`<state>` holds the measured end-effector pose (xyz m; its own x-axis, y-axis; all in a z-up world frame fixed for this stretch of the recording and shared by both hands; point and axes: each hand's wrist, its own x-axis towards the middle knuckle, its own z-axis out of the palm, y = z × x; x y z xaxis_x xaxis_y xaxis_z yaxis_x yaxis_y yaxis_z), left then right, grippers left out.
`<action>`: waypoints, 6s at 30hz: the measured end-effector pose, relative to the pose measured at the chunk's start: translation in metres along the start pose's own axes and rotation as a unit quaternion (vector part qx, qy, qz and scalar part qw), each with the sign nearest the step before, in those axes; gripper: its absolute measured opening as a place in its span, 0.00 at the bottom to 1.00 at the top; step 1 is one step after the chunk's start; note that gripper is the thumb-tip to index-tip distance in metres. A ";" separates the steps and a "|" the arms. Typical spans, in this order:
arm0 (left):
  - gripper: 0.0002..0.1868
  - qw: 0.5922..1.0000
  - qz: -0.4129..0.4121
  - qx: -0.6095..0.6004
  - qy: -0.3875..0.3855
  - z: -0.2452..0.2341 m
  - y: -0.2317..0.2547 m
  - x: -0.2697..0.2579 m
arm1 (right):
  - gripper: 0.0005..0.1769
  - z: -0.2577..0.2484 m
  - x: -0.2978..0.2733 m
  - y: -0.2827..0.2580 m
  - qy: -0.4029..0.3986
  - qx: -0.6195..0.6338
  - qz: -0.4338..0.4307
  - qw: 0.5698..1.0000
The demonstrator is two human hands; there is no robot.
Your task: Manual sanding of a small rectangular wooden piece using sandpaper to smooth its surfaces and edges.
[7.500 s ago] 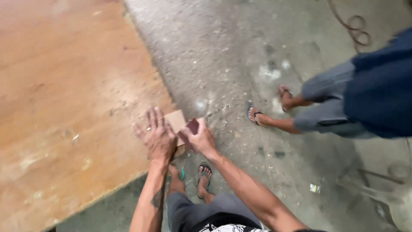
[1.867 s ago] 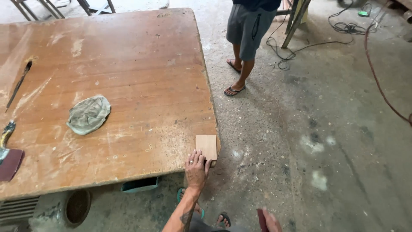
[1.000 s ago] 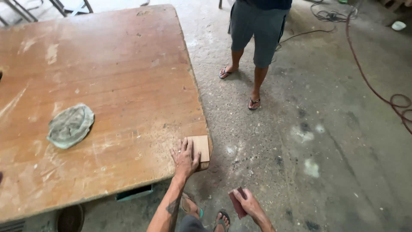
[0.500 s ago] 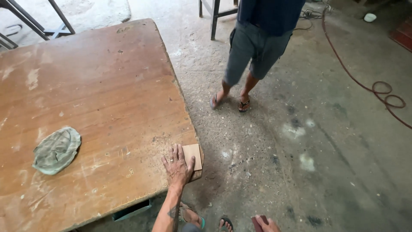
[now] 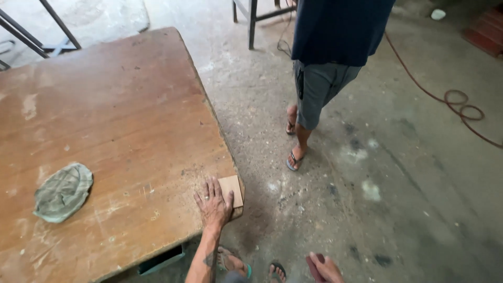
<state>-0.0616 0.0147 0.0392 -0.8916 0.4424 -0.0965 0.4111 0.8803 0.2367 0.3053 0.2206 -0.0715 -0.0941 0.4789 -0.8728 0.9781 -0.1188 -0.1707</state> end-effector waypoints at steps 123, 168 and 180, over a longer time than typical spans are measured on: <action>0.35 0.975 0.057 0.032 0.212 0.036 -0.021 0.008 | 0.36 0.091 -0.089 -0.345 0.177 0.041 -0.322 0.929; 0.33 0.983 0.045 0.068 0.166 0.051 -0.032 0.021 | 0.44 0.087 -0.120 -0.311 0.066 0.057 -0.352 0.932; 0.34 0.981 0.036 0.056 0.184 0.040 -0.023 0.016 | 0.50 0.097 -0.096 -0.309 0.100 0.040 -0.357 0.928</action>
<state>-0.0776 0.0080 -0.0067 -0.8592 0.4306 0.2763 0.4754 0.8715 0.1203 -0.0061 0.1267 0.0208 -0.6695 0.6109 -0.4227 0.6613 0.2307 -0.7138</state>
